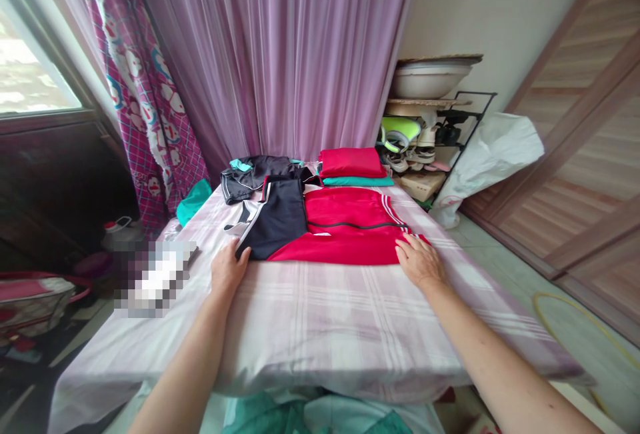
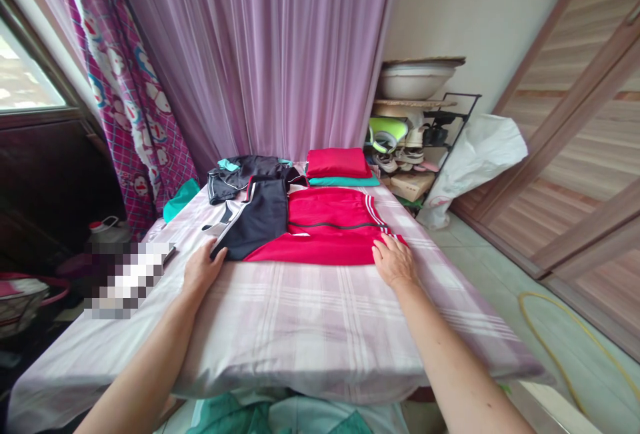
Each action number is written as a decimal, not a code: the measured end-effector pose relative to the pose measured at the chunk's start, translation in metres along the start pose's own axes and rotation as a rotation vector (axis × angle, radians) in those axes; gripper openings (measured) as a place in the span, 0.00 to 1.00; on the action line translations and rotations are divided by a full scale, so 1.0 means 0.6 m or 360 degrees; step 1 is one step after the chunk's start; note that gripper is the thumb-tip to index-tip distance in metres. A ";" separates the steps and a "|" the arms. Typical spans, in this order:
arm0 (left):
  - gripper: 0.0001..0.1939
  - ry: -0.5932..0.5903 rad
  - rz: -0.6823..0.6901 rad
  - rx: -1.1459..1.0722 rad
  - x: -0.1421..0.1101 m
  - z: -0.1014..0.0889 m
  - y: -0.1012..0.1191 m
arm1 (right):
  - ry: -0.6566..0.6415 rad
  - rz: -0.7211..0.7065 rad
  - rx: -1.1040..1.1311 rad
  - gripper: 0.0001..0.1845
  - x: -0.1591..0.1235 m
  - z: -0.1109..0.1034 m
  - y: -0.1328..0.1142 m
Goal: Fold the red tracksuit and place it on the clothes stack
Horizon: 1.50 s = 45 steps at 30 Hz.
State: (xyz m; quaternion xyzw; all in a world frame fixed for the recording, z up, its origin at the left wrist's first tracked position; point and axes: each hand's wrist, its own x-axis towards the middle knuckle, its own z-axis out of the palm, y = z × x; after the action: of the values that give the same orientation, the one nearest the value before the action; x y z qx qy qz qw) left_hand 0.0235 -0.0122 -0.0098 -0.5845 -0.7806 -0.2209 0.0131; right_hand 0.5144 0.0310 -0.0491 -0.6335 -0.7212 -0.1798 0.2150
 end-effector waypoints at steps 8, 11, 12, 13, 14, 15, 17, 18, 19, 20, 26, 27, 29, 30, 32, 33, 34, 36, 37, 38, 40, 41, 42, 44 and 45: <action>0.18 -0.0079 -0.0246 0.0061 0.001 -0.013 0.005 | -0.0018 0.0047 0.0060 0.21 -0.001 -0.001 0.002; 0.19 -0.0066 -0.0274 0.0098 0.001 -0.013 0.007 | -0.0051 0.0078 0.0062 0.21 0.001 -0.003 0.001; 0.20 -0.0064 -0.0283 0.0101 0.002 -0.012 0.007 | -0.0058 0.0087 0.0064 0.21 0.001 -0.003 0.001; 0.20 -0.0064 -0.0290 0.0095 0.003 -0.012 0.007 | -0.0059 0.0096 0.0067 0.21 0.001 -0.004 0.001; 0.20 -0.0064 -0.0294 0.0082 0.004 -0.011 0.007 | -0.0057 0.0105 0.0072 0.21 0.000 -0.004 0.001; 0.20 -0.0062 -0.0297 0.0064 0.005 -0.011 0.006 | -0.0054 0.0112 0.0079 0.21 0.000 -0.004 0.002; 0.20 -0.0052 -0.0310 0.0029 0.007 -0.009 0.004 | -0.0045 0.0115 0.0096 0.22 -0.001 -0.003 0.002; 0.20 -0.0043 -0.0322 0.0009 0.008 -0.009 0.002 | -0.0036 0.0110 0.0101 0.22 -0.002 -0.003 0.003; 0.19 -0.0034 -0.0333 -0.0014 0.009 -0.009 0.001 | -0.0021 0.0104 0.0103 0.22 -0.003 -0.002 0.004; 0.19 -0.0028 -0.0345 -0.0035 0.009 -0.008 0.001 | -0.0003 0.0093 0.0103 0.22 -0.004 -0.001 0.005; 0.17 -0.0043 -0.0387 -0.0082 0.008 -0.009 0.002 | 0.0107 0.0019 0.0067 0.21 -0.007 0.013 0.018; 0.17 -0.0046 -0.0392 -0.0083 0.008 -0.009 0.002 | 0.0118 0.0015 0.0062 0.20 -0.007 0.016 0.021; 0.17 -0.0054 -0.0397 -0.0083 0.008 -0.009 0.003 | 0.0134 0.0016 0.0059 0.20 -0.007 0.021 0.024; 0.17 -0.0060 -0.0399 -0.0081 0.009 -0.010 0.003 | 0.0140 0.0019 0.0061 0.19 -0.007 0.022 0.024; 0.16 -0.0074 -0.0402 -0.0078 0.008 -0.012 0.004 | 0.0146 0.0027 0.0068 0.19 -0.007 0.023 0.023; 0.16 -0.0086 -0.0405 -0.0077 0.008 -0.013 0.005 | 0.0146 0.0030 0.0068 0.19 -0.007 0.022 0.022; 0.16 -0.0094 -0.0399 -0.0073 0.007 -0.015 0.007 | 0.0141 0.0032 0.0065 0.19 -0.007 0.021 0.021; 0.16 -0.0045 -0.0340 -0.0044 0.007 -0.020 0.015 | 0.0124 0.0033 0.0050 0.20 -0.007 0.018 0.019; 0.17 0.0020 -0.0281 -0.0015 0.010 -0.023 0.021 | 0.0117 0.0032 0.0043 0.20 -0.007 0.017 0.018; 0.17 0.0100 -0.0203 0.0020 0.015 -0.027 0.030 | 0.0111 0.0030 0.0037 0.20 -0.007 0.016 0.018; 0.18 0.0233 -0.0025 0.0092 0.036 -0.036 0.051 | 0.0106 0.0024 0.0034 0.20 -0.007 0.015 0.018; 0.18 0.0252 0.0057 0.0128 0.052 -0.040 0.063 | 0.0108 0.0024 0.0033 0.19 -0.007 0.015 0.018; 0.19 0.0222 0.0123 0.0173 0.072 -0.043 0.075 | 0.0111 0.0024 0.0033 0.19 -0.007 0.016 0.018; 0.19 0.0078 0.0189 0.0273 0.114 -0.045 0.094 | 0.0126 0.0023 0.0037 0.19 -0.008 0.019 0.019; 0.19 -0.0002 0.0190 0.0319 0.136 -0.044 0.101 | 0.0136 0.0020 0.0040 0.19 -0.009 0.020 0.020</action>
State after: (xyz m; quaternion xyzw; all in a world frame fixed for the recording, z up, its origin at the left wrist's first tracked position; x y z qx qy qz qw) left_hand 0.0472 0.0655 0.0568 -0.6258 -0.7627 -0.1401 0.0842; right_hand 0.5259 0.0347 -0.0623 -0.6270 -0.7096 -0.1962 0.2547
